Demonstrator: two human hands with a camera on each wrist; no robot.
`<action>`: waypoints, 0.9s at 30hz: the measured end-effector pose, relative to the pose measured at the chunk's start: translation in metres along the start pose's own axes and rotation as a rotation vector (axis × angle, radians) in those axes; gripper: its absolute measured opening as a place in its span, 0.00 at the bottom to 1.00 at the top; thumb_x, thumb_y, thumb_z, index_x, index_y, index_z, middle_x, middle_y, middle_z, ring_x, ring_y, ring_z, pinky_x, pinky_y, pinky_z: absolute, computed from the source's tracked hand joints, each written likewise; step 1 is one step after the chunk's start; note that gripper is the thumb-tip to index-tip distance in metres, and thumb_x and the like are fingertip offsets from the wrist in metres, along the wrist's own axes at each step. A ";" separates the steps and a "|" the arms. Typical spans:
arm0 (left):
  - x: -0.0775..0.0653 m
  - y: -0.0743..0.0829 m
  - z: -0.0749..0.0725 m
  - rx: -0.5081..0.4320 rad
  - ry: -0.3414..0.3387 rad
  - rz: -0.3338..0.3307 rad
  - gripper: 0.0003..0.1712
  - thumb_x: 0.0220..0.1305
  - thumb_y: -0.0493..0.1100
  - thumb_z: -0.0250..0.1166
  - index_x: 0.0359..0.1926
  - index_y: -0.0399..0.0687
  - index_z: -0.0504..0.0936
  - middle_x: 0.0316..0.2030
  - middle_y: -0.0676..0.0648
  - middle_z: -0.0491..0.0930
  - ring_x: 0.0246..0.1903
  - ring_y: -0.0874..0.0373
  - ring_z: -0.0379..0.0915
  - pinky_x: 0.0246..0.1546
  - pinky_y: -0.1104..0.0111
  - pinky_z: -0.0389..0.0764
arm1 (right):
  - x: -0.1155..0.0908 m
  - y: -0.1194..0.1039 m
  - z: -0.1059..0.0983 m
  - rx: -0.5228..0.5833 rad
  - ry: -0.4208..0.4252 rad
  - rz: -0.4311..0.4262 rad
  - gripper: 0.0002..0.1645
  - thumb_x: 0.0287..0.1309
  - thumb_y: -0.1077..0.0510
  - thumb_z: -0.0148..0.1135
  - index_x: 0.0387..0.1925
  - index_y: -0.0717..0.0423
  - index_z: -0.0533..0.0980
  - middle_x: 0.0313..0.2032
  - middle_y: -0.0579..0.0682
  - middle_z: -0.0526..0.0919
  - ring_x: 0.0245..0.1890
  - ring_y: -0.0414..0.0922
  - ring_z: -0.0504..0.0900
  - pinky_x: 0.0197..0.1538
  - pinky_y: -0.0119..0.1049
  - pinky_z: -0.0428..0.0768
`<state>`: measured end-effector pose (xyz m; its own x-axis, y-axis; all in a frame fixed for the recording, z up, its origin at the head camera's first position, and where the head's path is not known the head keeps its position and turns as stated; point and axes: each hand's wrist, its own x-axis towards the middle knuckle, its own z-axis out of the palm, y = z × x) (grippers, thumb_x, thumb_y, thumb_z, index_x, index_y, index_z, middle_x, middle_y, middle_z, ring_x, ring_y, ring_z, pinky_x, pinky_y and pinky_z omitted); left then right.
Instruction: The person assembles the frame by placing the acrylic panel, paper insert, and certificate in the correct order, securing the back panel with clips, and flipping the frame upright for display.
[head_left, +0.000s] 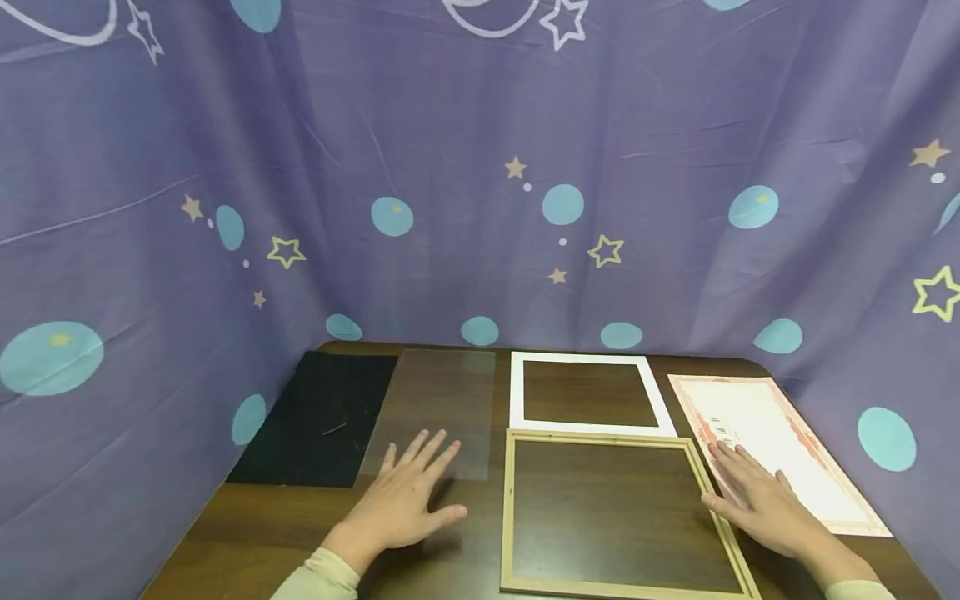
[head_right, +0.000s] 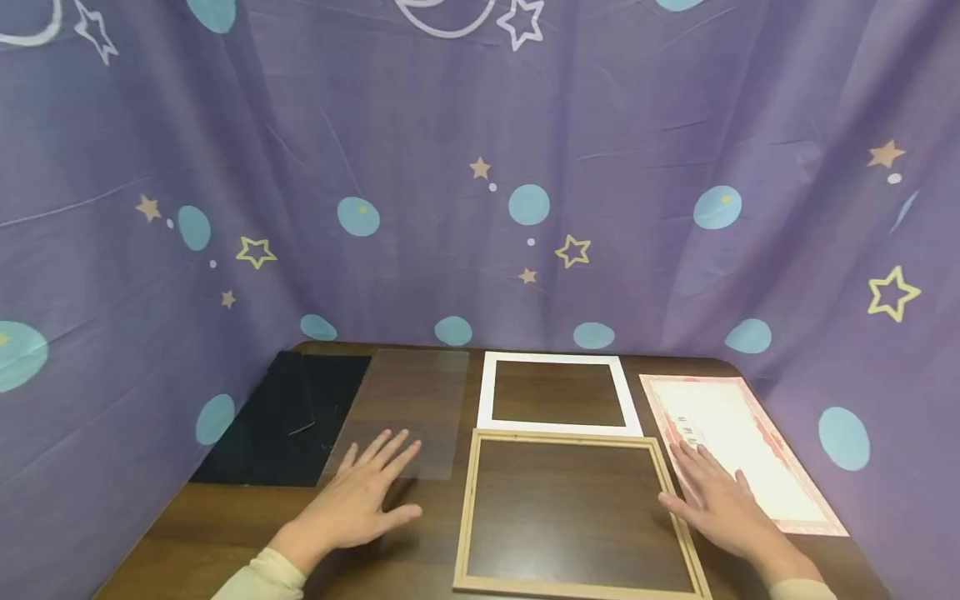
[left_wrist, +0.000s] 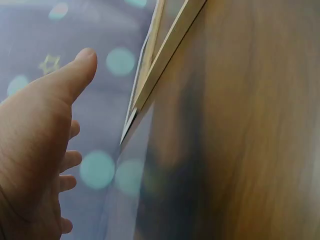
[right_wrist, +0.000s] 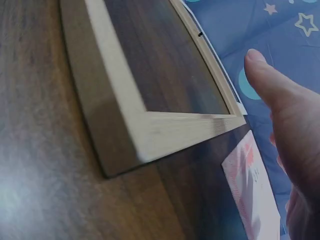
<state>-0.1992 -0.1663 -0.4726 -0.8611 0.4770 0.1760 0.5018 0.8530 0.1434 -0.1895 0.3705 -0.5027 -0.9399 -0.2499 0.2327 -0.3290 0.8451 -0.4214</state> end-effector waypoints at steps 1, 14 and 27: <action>0.004 0.006 0.003 -0.015 -0.022 0.027 0.51 0.58 0.75 0.54 0.75 0.58 0.53 0.74 0.46 0.47 0.72 0.43 0.41 0.62 0.32 0.47 | -0.001 0.000 0.001 0.005 0.000 -0.005 0.45 0.61 0.44 0.62 0.73 0.55 0.56 0.69 0.66 0.58 0.69 0.68 0.51 0.54 0.81 0.37; 0.031 0.042 0.034 -0.003 -0.131 0.232 0.56 0.54 0.81 0.48 0.75 0.55 0.55 0.74 0.48 0.50 0.72 0.44 0.44 0.58 0.30 0.51 | -0.003 0.004 0.013 0.003 -0.017 -0.047 0.44 0.59 0.45 0.64 0.71 0.55 0.59 0.69 0.64 0.60 0.66 0.70 0.55 0.54 0.81 0.39; 0.032 0.043 0.041 -0.005 -0.179 0.201 0.59 0.50 0.83 0.48 0.74 0.52 0.56 0.74 0.54 0.50 0.72 0.49 0.46 0.58 0.30 0.52 | -0.005 0.004 0.027 -0.101 0.006 -0.068 0.51 0.52 0.34 0.66 0.71 0.52 0.61 0.69 0.56 0.63 0.67 0.63 0.59 0.56 0.79 0.44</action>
<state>-0.2083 -0.1053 -0.5008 -0.7444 0.6672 0.0261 0.6644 0.7363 0.1281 -0.1888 0.3625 -0.5297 -0.9152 -0.3056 0.2626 -0.3806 0.8697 -0.3143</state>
